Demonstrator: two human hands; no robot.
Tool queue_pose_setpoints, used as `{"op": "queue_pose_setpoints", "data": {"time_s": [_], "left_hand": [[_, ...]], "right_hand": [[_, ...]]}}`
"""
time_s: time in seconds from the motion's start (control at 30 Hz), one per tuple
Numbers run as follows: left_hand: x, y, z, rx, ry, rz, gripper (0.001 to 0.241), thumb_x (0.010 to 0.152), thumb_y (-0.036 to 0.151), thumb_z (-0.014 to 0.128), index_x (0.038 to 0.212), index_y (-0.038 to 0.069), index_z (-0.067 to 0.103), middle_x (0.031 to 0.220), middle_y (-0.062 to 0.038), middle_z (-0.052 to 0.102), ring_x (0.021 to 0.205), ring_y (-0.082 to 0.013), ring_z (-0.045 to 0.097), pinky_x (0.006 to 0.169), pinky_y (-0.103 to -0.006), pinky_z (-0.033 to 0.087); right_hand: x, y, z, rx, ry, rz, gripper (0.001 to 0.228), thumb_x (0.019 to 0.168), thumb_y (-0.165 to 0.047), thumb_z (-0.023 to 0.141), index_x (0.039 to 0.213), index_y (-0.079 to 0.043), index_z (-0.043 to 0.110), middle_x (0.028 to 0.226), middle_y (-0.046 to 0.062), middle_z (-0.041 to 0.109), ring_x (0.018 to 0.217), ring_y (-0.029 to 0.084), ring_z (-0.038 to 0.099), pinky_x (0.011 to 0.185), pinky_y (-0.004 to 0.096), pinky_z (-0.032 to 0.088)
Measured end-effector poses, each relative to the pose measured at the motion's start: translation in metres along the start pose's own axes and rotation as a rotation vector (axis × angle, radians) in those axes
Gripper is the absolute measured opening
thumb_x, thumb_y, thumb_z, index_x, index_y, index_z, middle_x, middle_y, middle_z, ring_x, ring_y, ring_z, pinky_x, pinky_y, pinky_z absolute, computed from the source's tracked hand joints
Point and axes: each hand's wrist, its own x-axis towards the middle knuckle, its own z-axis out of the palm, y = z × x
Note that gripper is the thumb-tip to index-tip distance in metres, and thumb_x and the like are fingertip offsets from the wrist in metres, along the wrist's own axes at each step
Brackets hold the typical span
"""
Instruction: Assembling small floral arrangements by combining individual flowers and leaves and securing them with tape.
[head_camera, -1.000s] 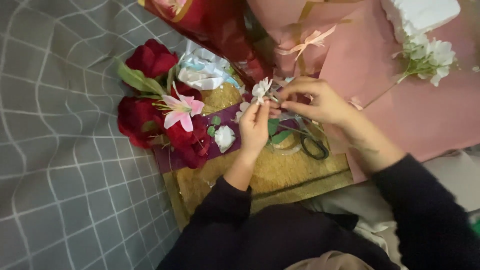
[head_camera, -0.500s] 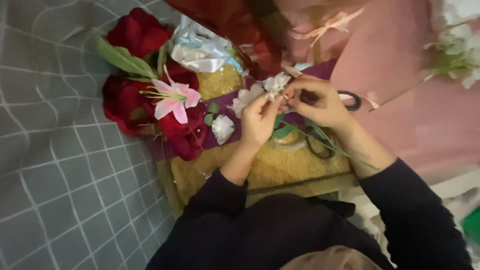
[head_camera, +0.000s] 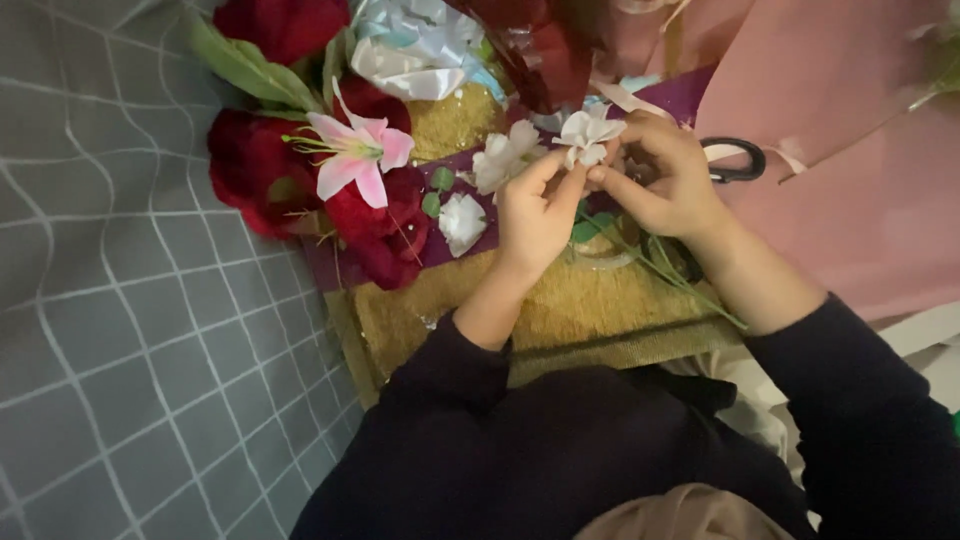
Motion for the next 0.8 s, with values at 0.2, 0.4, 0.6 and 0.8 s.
{"op": "queue_pose_setpoints", "data": {"time_s": [0.2, 0.4, 0.6, 0.8], "left_hand": [[-0.002, -0.015, 0.005, 0.006, -0.046, 0.002, 0.013, 0.101, 0.005, 0.063, 0.109, 0.000, 0.073, 0.095, -0.026, 0.075, 0.087, -0.0276, 0.076, 0.067, -0.0377, 0.068], [-0.003, -0.016, 0.001, 0.080, -0.168, -0.005, 0.026, 0.105, 0.012, 0.055, 0.128, 0.005, 0.065, 0.109, -0.012, 0.076, 0.092, -0.0233, 0.079, 0.088, -0.0340, 0.070], [-0.005, -0.028, 0.007, 0.072, -0.248, -0.031, 0.036, 0.102, 0.006, 0.056, 0.138, -0.001, 0.053, 0.117, -0.018, 0.070, 0.100, -0.0271, 0.074, 0.087, -0.0353, 0.069], [-0.005, -0.021, 0.011, 0.032, -0.283, -0.131, 0.035, 0.103, 0.004, 0.056, 0.138, 0.001, 0.052, 0.122, -0.024, 0.064, 0.110, -0.0379, 0.069, 0.080, -0.0447, 0.069]], "right_hand": [[-0.012, 0.009, -0.004, -0.100, 0.006, -0.037, 0.019, 0.098, -0.007, 0.079, 0.097, 0.005, 0.064, 0.089, 0.019, 0.059, 0.075, 0.035, 0.060, 0.069, 0.040, 0.045], [-0.008, -0.007, -0.001, -0.291, -0.063, 0.024, 0.015, 0.109, -0.014, 0.061, 0.107, 0.001, 0.061, 0.094, 0.011, 0.059, 0.084, 0.026, 0.053, 0.081, 0.038, 0.043], [-0.012, 0.003, -0.005, -0.364, -0.070, 0.034, 0.016, 0.110, -0.014, 0.057, 0.103, 0.000, 0.056, 0.095, 0.014, 0.057, 0.087, 0.031, 0.053, 0.083, 0.042, 0.042], [-0.016, 0.022, -0.006, -0.262, -0.016, -0.008, 0.012, 0.103, -0.003, 0.068, 0.100, 0.003, 0.058, 0.093, 0.021, 0.058, 0.084, 0.046, 0.059, 0.080, 0.049, 0.047]]}}
